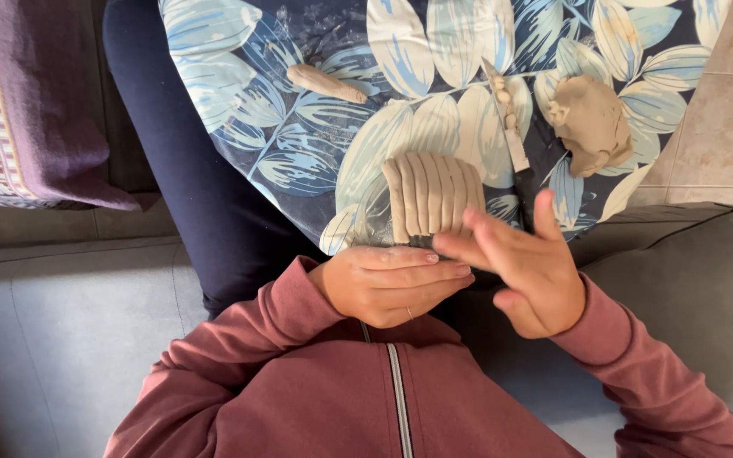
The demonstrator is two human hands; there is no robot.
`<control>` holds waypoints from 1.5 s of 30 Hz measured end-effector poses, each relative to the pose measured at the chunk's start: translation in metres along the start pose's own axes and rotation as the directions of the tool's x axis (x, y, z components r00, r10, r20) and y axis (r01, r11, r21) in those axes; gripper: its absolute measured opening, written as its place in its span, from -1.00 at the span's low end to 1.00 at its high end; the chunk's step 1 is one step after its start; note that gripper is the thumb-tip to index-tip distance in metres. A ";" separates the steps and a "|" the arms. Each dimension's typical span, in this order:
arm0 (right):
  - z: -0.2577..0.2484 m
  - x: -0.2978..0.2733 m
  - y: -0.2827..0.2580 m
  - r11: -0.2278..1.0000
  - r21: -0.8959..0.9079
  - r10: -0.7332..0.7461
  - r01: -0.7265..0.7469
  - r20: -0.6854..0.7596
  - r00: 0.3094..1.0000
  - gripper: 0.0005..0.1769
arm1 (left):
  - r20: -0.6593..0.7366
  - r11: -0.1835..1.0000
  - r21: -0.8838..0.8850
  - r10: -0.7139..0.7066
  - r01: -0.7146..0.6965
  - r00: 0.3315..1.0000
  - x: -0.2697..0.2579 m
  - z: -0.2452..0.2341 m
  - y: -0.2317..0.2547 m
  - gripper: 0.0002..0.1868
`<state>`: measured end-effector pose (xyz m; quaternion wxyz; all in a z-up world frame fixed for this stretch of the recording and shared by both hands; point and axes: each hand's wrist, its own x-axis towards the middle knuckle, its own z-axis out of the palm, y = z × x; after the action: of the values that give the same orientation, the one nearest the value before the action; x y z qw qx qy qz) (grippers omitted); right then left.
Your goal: Applying and shaping clay strips onto the surface of a glass bowl to create a textured vessel.
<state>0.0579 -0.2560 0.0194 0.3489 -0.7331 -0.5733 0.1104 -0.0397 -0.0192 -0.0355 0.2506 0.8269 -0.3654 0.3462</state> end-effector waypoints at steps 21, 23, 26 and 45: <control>-0.023 0.081 0.011 0.976 -0.149 0.175 -0.158 0.109 0.979 -0.09 | -0.077 0.999 0.035 0.020 -0.018 0.997 0.003 0.002 -0.003 -0.72; -0.022 0.083 0.014 0.978 -0.141 0.171 -0.157 0.100 0.980 -0.10 | -0.079 0.999 0.033 0.024 -0.021 0.997 0.004 0.002 -0.003 -0.72; -0.022 0.082 0.025 0.974 -0.169 0.169 -0.154 0.081 0.982 -0.08 | -0.086 0.999 0.032 0.015 -0.013 0.996 0.003 0.003 -0.002 -0.72; -0.020 0.098 0.011 0.993 -0.063 0.104 -0.095 0.155 0.982 0.03 | -0.115 0.997 0.066 0.041 -0.034 0.993 -0.005 0.013 -0.001 -0.74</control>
<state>0.1090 -0.1750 0.0502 0.2758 -0.7592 -0.5646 0.1695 -0.0365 -0.0256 -0.0476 0.2382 0.8061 -0.3543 0.4099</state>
